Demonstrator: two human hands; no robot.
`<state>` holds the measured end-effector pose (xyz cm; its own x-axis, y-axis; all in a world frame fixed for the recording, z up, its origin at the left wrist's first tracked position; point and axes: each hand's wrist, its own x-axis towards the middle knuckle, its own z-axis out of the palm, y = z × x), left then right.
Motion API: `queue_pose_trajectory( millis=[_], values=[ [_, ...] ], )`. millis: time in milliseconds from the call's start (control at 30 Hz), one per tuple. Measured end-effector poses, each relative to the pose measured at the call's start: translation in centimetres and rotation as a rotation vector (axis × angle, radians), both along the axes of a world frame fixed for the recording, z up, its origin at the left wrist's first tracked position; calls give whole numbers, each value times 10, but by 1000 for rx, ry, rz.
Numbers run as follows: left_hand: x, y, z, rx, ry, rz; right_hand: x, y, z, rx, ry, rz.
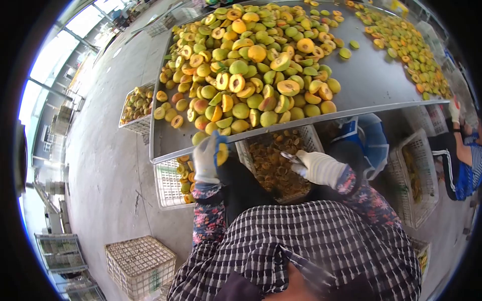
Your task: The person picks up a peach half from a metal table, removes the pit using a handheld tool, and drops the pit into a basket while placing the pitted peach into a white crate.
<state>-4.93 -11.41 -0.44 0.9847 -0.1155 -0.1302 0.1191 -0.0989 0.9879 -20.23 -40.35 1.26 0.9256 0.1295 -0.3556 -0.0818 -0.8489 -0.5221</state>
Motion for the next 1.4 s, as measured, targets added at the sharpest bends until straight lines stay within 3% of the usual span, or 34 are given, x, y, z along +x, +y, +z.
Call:
queue_pose_trajectory(
  millis=[67,133,233,333,467,633,733,767,833,900,967,1000,1033,1133,1267,1400],
  values=[
    [19,56,-31,237,-135,246,-5,-6,1,31,-47,3],
    [37,129,-33,560,-149,354,-5,-6,2,56,-19,-18],
    [48,137,-34,1362,-579,447,1,-2,0,38,-28,41],
    [78,111,-33,1017,-349,158,9,10,9,-6,16,67],
    [99,61,-35,1188,-54,-227,12,19,6,66,-73,98],
    [125,43,-35,1242,113,-280,12,24,11,45,-26,105],
    [116,57,-38,1021,-63,-101,12,23,16,5,46,103],
    [114,61,-43,818,-90,26,11,23,19,16,34,82],
    [97,56,-25,-2,25,157,11,21,12,118,-46,36],
    [82,47,-23,-794,87,75,10,20,0,182,-223,51],
    [67,29,-28,-816,81,-30,15,26,10,313,-224,30],
    [51,17,-12,-1004,243,-98,19,31,17,377,-226,12],
    [37,1,0,-1031,283,-125,25,33,17,337,-196,3],
    [12,-35,4,-952,351,-153,40,46,20,395,-513,-1],
    [-5,-65,1,-965,334,-184,57,55,18,229,-669,42],
    [-19,-79,1,-747,-18,-235,58,61,20,52,-575,31]
  ],
)
